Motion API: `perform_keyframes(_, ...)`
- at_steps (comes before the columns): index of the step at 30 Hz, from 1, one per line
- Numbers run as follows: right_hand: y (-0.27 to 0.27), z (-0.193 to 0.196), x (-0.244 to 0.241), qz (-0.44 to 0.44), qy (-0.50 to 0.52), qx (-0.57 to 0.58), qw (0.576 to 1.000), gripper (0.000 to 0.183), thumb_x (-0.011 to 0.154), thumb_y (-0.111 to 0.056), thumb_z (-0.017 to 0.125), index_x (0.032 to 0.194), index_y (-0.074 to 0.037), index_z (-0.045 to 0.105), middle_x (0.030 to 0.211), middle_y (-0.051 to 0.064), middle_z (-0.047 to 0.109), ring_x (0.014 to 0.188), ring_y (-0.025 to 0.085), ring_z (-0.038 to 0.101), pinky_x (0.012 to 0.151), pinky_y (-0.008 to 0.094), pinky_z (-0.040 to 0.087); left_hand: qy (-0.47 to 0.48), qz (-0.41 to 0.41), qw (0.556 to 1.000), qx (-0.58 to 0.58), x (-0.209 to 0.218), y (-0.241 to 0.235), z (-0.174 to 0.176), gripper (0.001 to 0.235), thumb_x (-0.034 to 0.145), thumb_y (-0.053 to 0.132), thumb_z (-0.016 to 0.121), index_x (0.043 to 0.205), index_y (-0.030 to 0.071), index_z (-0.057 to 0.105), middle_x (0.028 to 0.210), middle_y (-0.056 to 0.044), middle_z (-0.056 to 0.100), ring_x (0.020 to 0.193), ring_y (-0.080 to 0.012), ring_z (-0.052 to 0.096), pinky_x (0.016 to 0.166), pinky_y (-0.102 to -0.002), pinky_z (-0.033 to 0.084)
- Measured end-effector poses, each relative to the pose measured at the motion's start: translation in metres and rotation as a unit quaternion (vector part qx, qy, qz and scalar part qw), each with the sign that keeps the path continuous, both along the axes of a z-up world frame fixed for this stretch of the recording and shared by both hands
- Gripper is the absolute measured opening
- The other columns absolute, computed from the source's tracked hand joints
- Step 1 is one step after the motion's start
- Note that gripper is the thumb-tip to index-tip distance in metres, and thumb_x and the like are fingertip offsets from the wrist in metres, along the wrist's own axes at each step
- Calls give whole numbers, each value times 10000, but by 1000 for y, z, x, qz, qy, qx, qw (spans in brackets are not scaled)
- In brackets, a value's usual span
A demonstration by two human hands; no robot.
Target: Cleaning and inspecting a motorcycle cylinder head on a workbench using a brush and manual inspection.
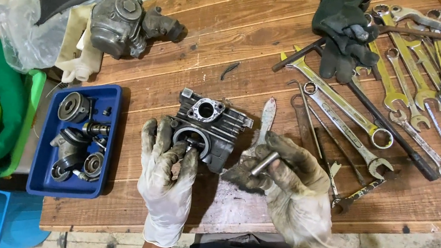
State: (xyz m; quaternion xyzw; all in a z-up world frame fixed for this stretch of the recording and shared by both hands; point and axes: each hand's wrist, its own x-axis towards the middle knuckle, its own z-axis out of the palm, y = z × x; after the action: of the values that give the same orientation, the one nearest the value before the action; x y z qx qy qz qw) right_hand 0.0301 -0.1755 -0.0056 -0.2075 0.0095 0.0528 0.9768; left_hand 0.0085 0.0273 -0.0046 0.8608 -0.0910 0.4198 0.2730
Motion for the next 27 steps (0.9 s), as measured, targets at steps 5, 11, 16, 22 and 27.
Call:
perform_keyframes(5,7,13,-9,-87,-50,-167,981,563,805,41,778,1347,24,627,1193,244,739,923,356,783,849,509,691,10,13,1000,-5,0,1,-1,179,976,34,737,1136,20,659,1477,-215,550,1477,-486,459,1278,-599,408)
perform_keyframes(11,10,16,-16,-134,-31,-335,932,610,719,79,813,1302,50,636,1044,209,775,986,296,788,920,395,679,4,11,1000,1,0,-1,2,194,971,12,742,1143,13,653,1463,-227,559,1469,-494,465,1274,-603,412)
perform_keyframes(16,10,12,-17,-129,-19,-326,936,583,705,114,807,1264,60,651,1077,220,774,977,292,786,935,405,676,-3,-2,1000,0,0,0,1,184,979,7,729,1136,15,636,1472,-236,543,1463,-478,475,1293,-639,373)
perform_keyframes(22,8,6,-18,-118,-14,-324,939,603,712,111,792,1293,54,641,1147,215,765,999,285,779,933,403,664,5,12,1000,3,0,0,0,153,977,26,731,1093,15,632,1461,-238,553,1466,-501,461,1272,-614,400)
perform_keyframes(27,6,7,-17,-118,17,-340,933,551,706,103,798,1239,39,677,1202,184,758,985,270,781,910,389,672,-12,-3,1000,4,1,0,-1,196,980,8,727,1125,21,595,1451,-257,553,1449,-498,484,1290,-655,362)
